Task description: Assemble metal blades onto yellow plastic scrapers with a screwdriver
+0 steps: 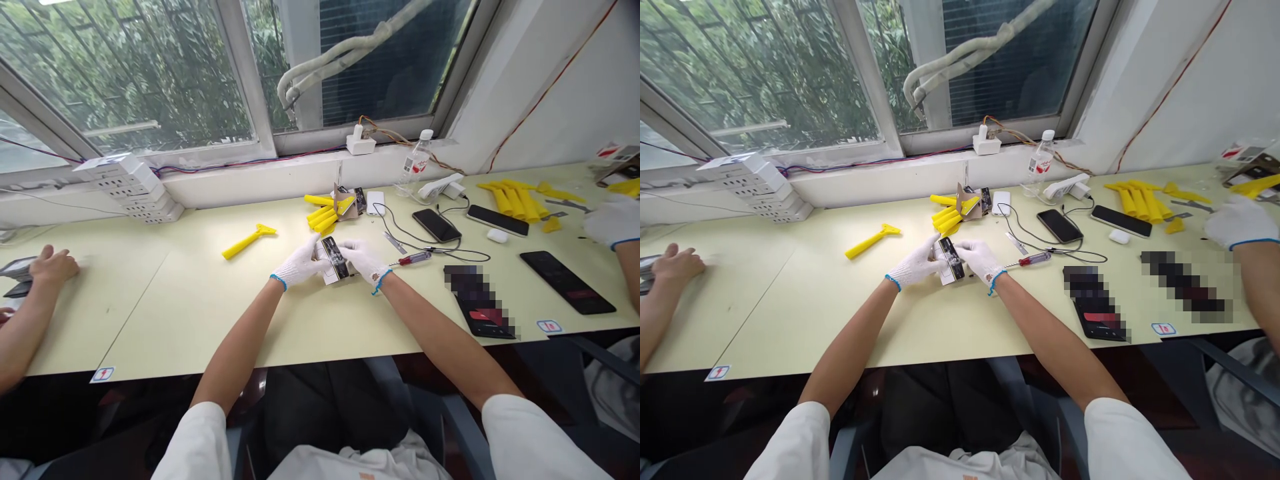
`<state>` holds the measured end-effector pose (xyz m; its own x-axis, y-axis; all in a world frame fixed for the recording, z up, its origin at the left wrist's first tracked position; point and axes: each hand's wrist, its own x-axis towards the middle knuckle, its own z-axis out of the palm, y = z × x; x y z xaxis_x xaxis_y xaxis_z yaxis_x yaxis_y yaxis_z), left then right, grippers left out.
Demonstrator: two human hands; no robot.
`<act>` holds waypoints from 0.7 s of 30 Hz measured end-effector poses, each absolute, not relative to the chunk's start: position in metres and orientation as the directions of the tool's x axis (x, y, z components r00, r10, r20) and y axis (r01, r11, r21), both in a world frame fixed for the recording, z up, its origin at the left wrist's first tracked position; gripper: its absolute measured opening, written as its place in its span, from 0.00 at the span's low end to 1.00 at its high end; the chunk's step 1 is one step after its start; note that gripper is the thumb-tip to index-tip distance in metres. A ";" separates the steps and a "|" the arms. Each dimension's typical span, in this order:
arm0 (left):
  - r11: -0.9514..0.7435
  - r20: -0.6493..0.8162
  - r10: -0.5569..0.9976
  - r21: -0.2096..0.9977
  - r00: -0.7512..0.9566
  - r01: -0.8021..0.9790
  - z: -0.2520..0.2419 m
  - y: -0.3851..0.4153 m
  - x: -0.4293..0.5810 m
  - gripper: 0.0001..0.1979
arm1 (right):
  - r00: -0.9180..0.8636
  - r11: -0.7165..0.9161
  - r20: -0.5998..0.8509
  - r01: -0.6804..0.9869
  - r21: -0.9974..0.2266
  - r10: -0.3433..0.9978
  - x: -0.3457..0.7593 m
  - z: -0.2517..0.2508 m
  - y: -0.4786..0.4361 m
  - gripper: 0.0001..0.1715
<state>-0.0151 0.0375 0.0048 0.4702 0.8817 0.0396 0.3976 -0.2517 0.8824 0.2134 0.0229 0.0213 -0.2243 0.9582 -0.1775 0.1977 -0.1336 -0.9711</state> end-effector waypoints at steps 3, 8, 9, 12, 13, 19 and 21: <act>-0.173 0.005 0.922 0.900 0.387 0.400 0.013 0.037 -0.013 0.53 | -0.185 -0.096 -0.129 0.178 -0.979 0.974 0.216 0.025 0.024 0.25; -0.195 0.063 0.940 0.906 0.337 0.376 0.019 0.040 -0.011 0.51 | -0.291 -0.089 -0.139 0.179 -0.980 0.946 0.214 0.028 0.009 0.21; -0.202 0.070 0.948 0.887 0.311 0.414 0.019 0.040 -0.011 0.50 | -0.291 -0.087 -0.136 0.176 -0.981 0.947 0.213 0.028 0.006 0.21; -0.296 0.165 0.952 0.705 0.257 0.645 0.016 0.039 -0.012 0.49 | -0.256 -0.090 -0.128 0.155 -0.984 0.958 0.206 0.026 0.005 0.21; -0.359 0.206 0.933 0.591 0.295 0.722 0.014 0.038 -0.012 0.48 | -0.238 -0.094 -0.127 0.145 -0.985 0.963 0.204 0.025 0.006 0.21; -0.480 0.210 0.864 0.071 0.457 0.874 0.006 0.060 -0.008 0.35 | -0.207 -0.141 -0.158 0.092 -0.986 0.966 0.199 0.022 0.015 0.23; -0.392 0.277 0.891 0.073 0.359 0.917 0.013 0.080 -0.011 0.31 | -0.210 -0.157 -0.171 0.081 -0.984 0.963 0.200 0.022 0.016 0.25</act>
<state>-0.0107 0.0802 0.0128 0.3591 0.8913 0.2766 0.9171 -0.3920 0.0726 0.2001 0.0163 0.0219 -0.2104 0.9625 -0.1711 0.0812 -0.1572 -0.9842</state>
